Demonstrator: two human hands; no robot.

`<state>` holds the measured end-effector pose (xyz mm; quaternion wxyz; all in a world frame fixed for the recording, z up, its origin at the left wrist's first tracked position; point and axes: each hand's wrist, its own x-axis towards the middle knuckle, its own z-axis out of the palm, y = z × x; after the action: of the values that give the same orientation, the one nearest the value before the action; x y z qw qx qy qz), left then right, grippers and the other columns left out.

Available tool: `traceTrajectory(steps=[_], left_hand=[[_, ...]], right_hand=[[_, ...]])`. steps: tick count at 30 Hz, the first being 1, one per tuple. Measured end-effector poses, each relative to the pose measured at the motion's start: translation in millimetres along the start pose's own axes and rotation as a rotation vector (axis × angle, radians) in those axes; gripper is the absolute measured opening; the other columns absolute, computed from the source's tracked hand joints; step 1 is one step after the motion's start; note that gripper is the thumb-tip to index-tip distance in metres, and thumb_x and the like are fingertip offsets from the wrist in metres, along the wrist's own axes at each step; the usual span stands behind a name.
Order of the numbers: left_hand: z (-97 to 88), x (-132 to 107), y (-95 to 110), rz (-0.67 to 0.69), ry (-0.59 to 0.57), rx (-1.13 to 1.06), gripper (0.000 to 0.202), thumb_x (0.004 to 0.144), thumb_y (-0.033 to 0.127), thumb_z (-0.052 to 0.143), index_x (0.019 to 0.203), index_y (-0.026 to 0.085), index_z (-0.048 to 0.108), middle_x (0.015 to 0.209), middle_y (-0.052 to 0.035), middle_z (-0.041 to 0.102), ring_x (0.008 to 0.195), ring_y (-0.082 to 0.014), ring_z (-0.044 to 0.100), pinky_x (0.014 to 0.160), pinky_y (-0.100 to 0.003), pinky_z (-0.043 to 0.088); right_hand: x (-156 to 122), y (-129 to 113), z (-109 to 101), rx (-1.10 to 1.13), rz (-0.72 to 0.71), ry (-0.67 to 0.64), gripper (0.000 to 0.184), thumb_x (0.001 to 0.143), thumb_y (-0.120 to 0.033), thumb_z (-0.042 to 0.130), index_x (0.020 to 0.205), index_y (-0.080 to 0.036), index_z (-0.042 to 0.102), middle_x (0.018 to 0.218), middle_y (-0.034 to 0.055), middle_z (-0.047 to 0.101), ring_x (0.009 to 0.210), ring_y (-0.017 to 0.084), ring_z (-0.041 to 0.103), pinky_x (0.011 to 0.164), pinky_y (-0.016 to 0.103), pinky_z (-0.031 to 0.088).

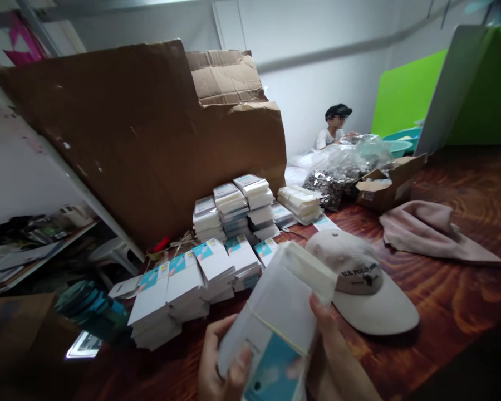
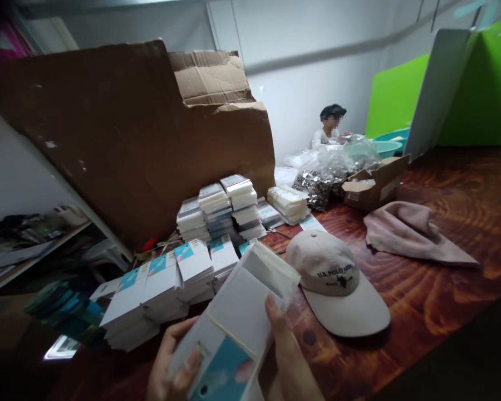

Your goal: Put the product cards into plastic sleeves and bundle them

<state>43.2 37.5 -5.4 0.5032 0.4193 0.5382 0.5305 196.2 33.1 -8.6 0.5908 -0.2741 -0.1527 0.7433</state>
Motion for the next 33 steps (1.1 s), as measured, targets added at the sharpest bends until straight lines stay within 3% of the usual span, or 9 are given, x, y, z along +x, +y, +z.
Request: traceTrajectory(steps=[4,9,11,13,17,21,26,30,33], left_hand=[[-4.5,15.0,14.1,-0.175,-0.164,-0.134,0.049,0.061,0.051,0.074,0.094,0.021,0.053,0.068,0.0005,0.061,0.059,-0.0144,0.056,0.054,-0.022,0.041],[-18.5,24.9,27.9,-0.332,-0.443,-0.099,0.042,0.063,0.045,0.07,0.092,0.019,0.055,0.071,-0.0006,0.061,0.061,-0.0136,0.055,0.055,-0.021,0.039],[-19.3,26.3,29.6,-0.418,-0.565,-0.084,0.043,0.061,0.043,0.072,0.092,0.019,0.055,0.07,-0.001,0.061,0.061,-0.0134,0.055,0.056,-0.021,0.039],[-17.6,25.0,29.6,-0.486,-0.664,-0.035,0.046,0.06,0.041,0.073,0.096,0.019,0.055,0.071,-0.0009,0.061,0.059,-0.0121,0.053,0.055,-0.02,0.038],[-16.6,15.1,25.9,-0.511,-0.769,0.088,0.052,0.059,0.038,0.074,0.104,0.02,0.052,0.071,0.0006,0.062,0.057,-0.01,0.052,0.052,-0.017,0.035],[-29.0,9.9,21.2,-0.592,-0.741,0.0,0.05,0.059,0.035,0.073,0.103,0.021,0.053,0.07,0.0008,0.062,0.058,-0.011,0.053,0.053,-0.019,0.037],[-46.7,22.6,36.9,-0.627,-0.604,-0.219,0.044,0.07,0.049,0.066,0.099,0.015,0.06,0.059,-0.0005,0.059,0.055,-0.013,0.055,0.054,-0.021,0.041],[-54.6,30.3,50.4,-0.528,-0.471,-0.443,0.057,0.079,0.065,0.049,0.101,0.015,0.063,0.079,-0.0084,0.069,0.071,-0.0193,0.065,0.069,-0.028,0.05],[-55.1,32.3,42.4,-0.409,-0.424,-0.371,0.07,0.072,0.072,0.054,0.116,0.019,0.056,0.086,-0.0077,0.071,0.07,-0.0208,0.066,0.063,-0.03,0.051]], right_hand=[[-9.2,-35.0,-38.8,0.006,0.029,-0.06,0.072,0.081,-0.075,0.037,0.124,-0.022,0.058,0.117,0.0117,0.068,0.104,0.03,0.064,0.081,0.043,0.052],[2.4,-93.3,-71.0,-0.133,0.075,-0.059,0.074,0.08,-0.075,0.04,0.114,-0.014,0.064,0.111,0.0176,0.069,0.098,0.029,0.066,0.087,0.043,0.047],[11.2,-107.1,-68.2,-0.294,0.09,-0.138,0.072,0.079,-0.073,0.046,0.114,-0.013,0.064,0.114,0.0191,0.067,0.103,0.029,0.065,0.09,0.043,0.045],[17.5,-112.4,-56.3,-0.523,0.174,-0.326,0.069,0.076,-0.066,0.057,0.118,-0.011,0.063,0.117,0.0202,0.066,0.106,0.029,0.064,0.091,0.042,0.044],[18.3,-102.0,-23.8,-0.93,0.6,-0.708,0.061,0.067,-0.044,0.075,0.116,-0.008,0.065,0.101,0.0132,0.072,0.09,0.022,0.069,0.076,0.029,0.051],[6.4,-78.7,-8.6,-1.003,0.849,-0.706,0.052,0.067,-0.028,0.076,0.116,-0.014,0.066,0.094,0.006,0.074,0.079,0.017,0.07,0.062,0.02,0.052],[-1.9,-56.8,-6.3,-0.945,0.673,-0.591,0.041,0.071,-0.025,0.072,0.111,-0.015,0.07,0.102,0.0057,0.074,0.083,0.015,0.07,0.065,0.015,0.051],[2.0,-41.7,1.4,-0.711,0.437,-0.481,0.046,0.066,-0.034,0.076,0.108,-0.015,0.07,0.1,0.0071,0.074,0.081,0.017,0.069,0.066,0.018,0.051],[12.8,-32.9,19.1,-0.57,0.264,-0.314,0.048,0.067,-0.046,0.073,0.104,-0.015,0.07,0.085,0.007,0.074,0.067,0.016,0.068,0.058,0.02,0.049]])
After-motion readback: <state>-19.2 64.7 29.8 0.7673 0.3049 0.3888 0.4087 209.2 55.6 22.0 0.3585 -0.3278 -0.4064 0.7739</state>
